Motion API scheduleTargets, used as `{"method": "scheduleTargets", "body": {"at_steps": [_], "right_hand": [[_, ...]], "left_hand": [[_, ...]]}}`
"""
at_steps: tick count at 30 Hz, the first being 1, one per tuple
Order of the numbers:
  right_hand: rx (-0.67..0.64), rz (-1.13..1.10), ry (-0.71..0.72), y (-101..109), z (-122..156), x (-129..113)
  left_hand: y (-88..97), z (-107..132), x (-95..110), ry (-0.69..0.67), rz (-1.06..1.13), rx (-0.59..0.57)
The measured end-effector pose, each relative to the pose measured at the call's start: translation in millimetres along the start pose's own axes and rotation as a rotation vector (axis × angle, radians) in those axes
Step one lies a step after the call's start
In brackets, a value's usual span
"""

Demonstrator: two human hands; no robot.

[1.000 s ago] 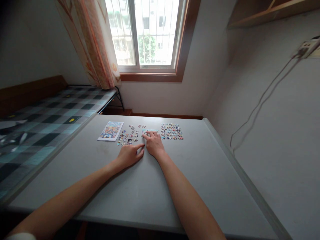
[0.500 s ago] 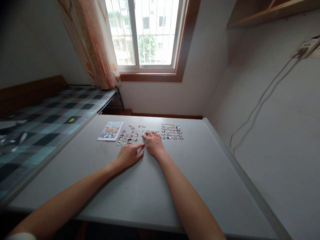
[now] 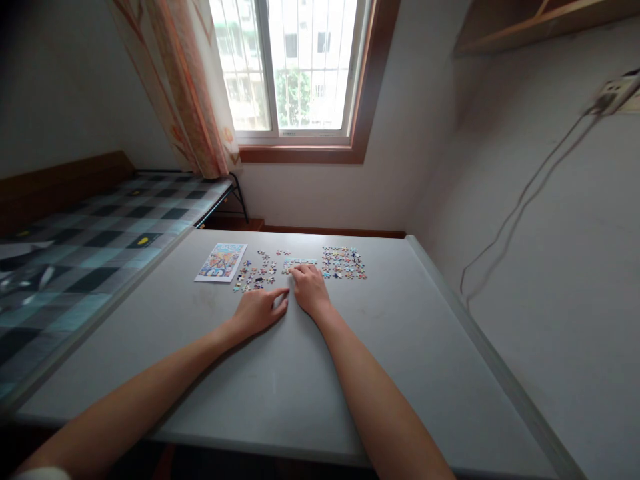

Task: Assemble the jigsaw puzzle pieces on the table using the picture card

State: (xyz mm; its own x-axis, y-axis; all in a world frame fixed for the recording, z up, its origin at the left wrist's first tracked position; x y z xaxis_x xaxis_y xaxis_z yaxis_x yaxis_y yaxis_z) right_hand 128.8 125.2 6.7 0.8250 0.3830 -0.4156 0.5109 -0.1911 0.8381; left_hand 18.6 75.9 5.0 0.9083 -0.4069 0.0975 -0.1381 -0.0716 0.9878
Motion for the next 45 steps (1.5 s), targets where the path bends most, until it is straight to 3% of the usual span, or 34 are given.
{"method": "scheduleTargets", "body": {"at_steps": [6, 16, 22, 26, 45], "right_hand": [[-0.014, -0.019, -0.112, 5, 1, 4], [-0.068, -0.022, -0.106, -1, 0, 6], [-0.071, -0.026, -0.094, -2, 1, 6], [-0.073, -0.035, -0.085, -2, 1, 6], [-0.094, -0.039, -0.095, 0, 1, 5]], "left_hand": [[-3.0, 0, -3, -0.008, -0.005, 0.012], [-1.6, 0, 0, 0.011, -0.018, -0.018], [8.8, -1, -16, 0.166, -0.112, 0.035], [12.0, -2, -24, 0.200, -0.136, 0.031], [6.3, -3, -23, 0.165, -0.009, -0.034]]}}
Point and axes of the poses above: each hand's wrist, its own z-axis away from the middle knuckle, its own y-axis out of the back of the hand, x = y × z, the point moved 7 cm from there along -z, towards the middle knuckle, and after that the axes turned 7 degrees about -y, right-handed, at the moved point
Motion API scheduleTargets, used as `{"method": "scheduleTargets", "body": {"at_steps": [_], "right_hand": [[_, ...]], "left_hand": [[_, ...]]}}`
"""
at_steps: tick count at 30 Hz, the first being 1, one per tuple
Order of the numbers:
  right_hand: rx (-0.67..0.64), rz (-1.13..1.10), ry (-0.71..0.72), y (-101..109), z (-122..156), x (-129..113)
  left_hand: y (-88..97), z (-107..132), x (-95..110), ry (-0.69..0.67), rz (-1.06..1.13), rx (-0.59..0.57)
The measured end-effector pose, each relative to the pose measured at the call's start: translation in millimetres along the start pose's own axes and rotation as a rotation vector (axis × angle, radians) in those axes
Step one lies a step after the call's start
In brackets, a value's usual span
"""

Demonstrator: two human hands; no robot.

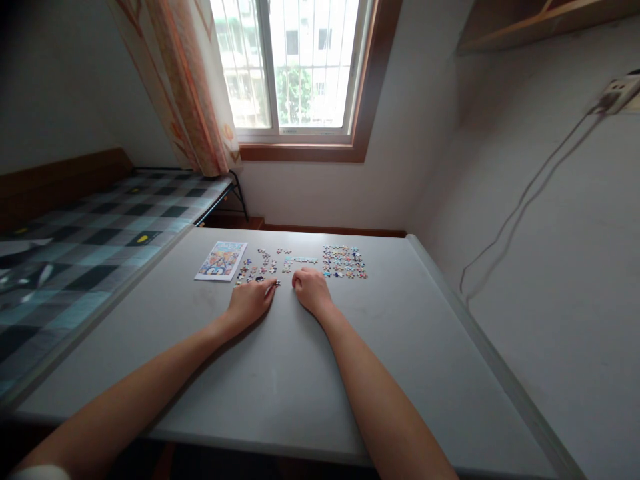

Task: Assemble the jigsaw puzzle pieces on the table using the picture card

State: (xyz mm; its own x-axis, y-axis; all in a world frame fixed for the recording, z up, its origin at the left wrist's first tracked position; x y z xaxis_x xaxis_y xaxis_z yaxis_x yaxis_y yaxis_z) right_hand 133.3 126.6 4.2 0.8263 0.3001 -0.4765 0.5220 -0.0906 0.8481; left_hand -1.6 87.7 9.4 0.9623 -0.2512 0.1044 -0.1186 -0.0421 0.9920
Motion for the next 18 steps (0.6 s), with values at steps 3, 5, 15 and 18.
{"method": "scheduleTargets", "body": {"at_steps": [3, 5, 15, 18], "right_hand": [[-0.001, -0.003, 0.001, -0.1, 0.0, 0.3], [0.002, -0.005, -0.002, 0.5, 0.2, 0.2], [0.008, -0.005, -0.001, 0.3, 0.0, -0.4], [0.009, -0.009, 0.001, -0.4, -0.2, 0.3]], "left_hand": [[0.4, -0.4, -1.2, -0.003, -0.011, 0.005], [1.1, -0.9, -1.4, -0.012, -0.028, 0.016], [-4.6, -2.3, -1.5, -0.014, 0.044, 0.003], [-5.0, -1.6, -0.4, -0.020, 0.060, -0.009]]}}
Point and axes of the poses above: each hand's wrist, its own z-axis away from the middle knuckle, its own y-axis out of the back of the hand, x = y × z, the point moved 7 cm from there along -z, towards the middle knuckle, and after that the axes turned 7 degrees about -y, right-handed, at the moved point
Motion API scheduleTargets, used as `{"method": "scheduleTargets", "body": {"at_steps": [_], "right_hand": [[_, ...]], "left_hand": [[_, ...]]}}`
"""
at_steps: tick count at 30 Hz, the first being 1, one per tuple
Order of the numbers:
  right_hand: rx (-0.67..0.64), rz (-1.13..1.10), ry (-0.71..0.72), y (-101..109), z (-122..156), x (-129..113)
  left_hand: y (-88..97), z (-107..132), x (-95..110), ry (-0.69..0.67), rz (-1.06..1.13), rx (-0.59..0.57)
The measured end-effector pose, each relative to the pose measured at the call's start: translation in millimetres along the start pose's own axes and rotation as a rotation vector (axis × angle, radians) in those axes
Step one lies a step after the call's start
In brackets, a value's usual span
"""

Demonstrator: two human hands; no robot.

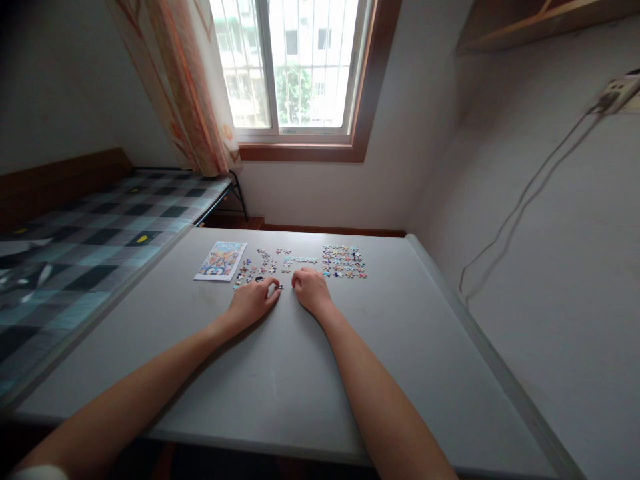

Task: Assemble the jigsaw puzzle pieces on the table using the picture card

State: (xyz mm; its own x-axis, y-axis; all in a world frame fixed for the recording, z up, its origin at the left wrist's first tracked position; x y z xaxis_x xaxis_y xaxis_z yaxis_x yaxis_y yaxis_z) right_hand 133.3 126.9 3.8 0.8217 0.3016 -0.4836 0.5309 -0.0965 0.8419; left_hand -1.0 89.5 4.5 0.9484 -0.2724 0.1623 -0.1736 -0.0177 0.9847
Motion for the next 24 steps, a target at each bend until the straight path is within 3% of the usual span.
{"method": "scheduleTargets", "body": {"at_steps": [14, 24], "right_hand": [[-0.001, -0.017, 0.005, -1, 0, 1], [-0.069, -0.154, 0.135, -3, 6, -15]], "left_hand": [[0.2, -3, -3, 0.012, 0.070, 0.007], [5.3, -1, 0, 0.002, 0.127, 0.015]]}}
Point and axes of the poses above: each hand's wrist, its own z-axis away from the middle knuckle, its own y-axis out of the back of the hand, x = y × z, the point moved 7 cm from there along -z, towards the middle knuckle, and after that the axes turned 7 degrees about -y, right-handed, at the moved point
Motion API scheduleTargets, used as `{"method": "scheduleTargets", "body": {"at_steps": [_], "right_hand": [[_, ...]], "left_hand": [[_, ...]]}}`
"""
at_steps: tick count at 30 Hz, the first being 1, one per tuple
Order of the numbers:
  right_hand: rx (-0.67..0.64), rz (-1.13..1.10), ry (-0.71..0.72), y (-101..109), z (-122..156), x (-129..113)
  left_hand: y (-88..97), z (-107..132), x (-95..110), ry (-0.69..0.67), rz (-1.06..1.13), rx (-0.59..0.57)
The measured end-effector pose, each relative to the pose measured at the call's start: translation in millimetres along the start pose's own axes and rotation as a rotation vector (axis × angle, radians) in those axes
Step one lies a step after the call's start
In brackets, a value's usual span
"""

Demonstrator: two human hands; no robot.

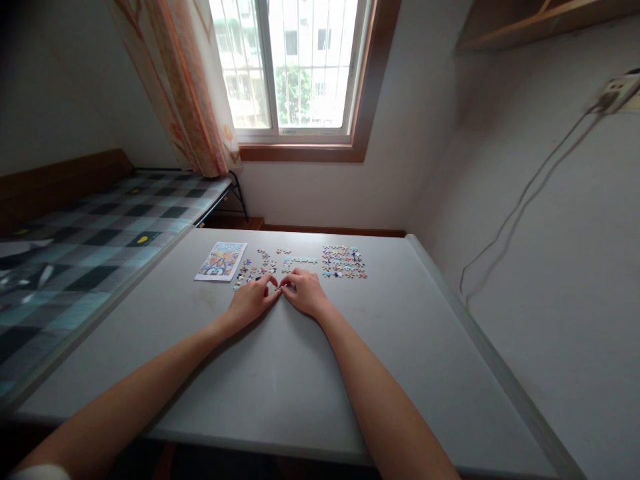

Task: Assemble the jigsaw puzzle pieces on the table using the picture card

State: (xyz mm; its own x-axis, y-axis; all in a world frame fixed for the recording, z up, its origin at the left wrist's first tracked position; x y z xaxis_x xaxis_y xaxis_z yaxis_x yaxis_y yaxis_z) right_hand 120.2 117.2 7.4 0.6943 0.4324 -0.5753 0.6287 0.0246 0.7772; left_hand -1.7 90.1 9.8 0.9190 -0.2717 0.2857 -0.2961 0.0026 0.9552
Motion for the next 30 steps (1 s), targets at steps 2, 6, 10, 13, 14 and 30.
{"method": "scheduleTargets", "body": {"at_steps": [2, 6, 10, 13, 14, 30], "right_hand": [[-0.013, -0.028, -0.017, 0, -1, 1], [-0.050, -0.147, -0.043, 1, -3, 5], [-0.075, -0.352, -0.071, 1, -4, 8], [-0.042, -0.470, -0.067, 5, -5, 9], [-0.026, -0.499, -0.066, 6, -5, 9], [-0.026, -0.649, -0.105, 0, -6, 19]], "left_hand": [[0.3, 0, 0, -0.011, -0.004, 0.015], [-0.4, 0, 0, -0.024, -0.014, 0.039], [2.4, 0, 1, -0.041, -0.010, 0.072], [6.1, 1, 3, -0.057, 0.005, 0.101], [6.9, 1, 3, -0.059, 0.010, 0.105], [3.4, 0, 3, -0.112, -0.001, 0.140]]}}
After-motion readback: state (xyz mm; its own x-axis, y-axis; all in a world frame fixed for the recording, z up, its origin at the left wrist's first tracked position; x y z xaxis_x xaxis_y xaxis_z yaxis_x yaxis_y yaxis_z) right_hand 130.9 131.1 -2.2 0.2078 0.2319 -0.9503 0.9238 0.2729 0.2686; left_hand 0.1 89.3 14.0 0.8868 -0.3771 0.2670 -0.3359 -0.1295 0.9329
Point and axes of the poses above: each hand's wrist, its own z-axis away from the middle knuckle, its own y-axis out of the back of the hand, x = y × z, the point moved 7 cm from there along -z, towards the middle knuckle, and after that the axes turned 7 degrees about -y, right-handed, at the moved point
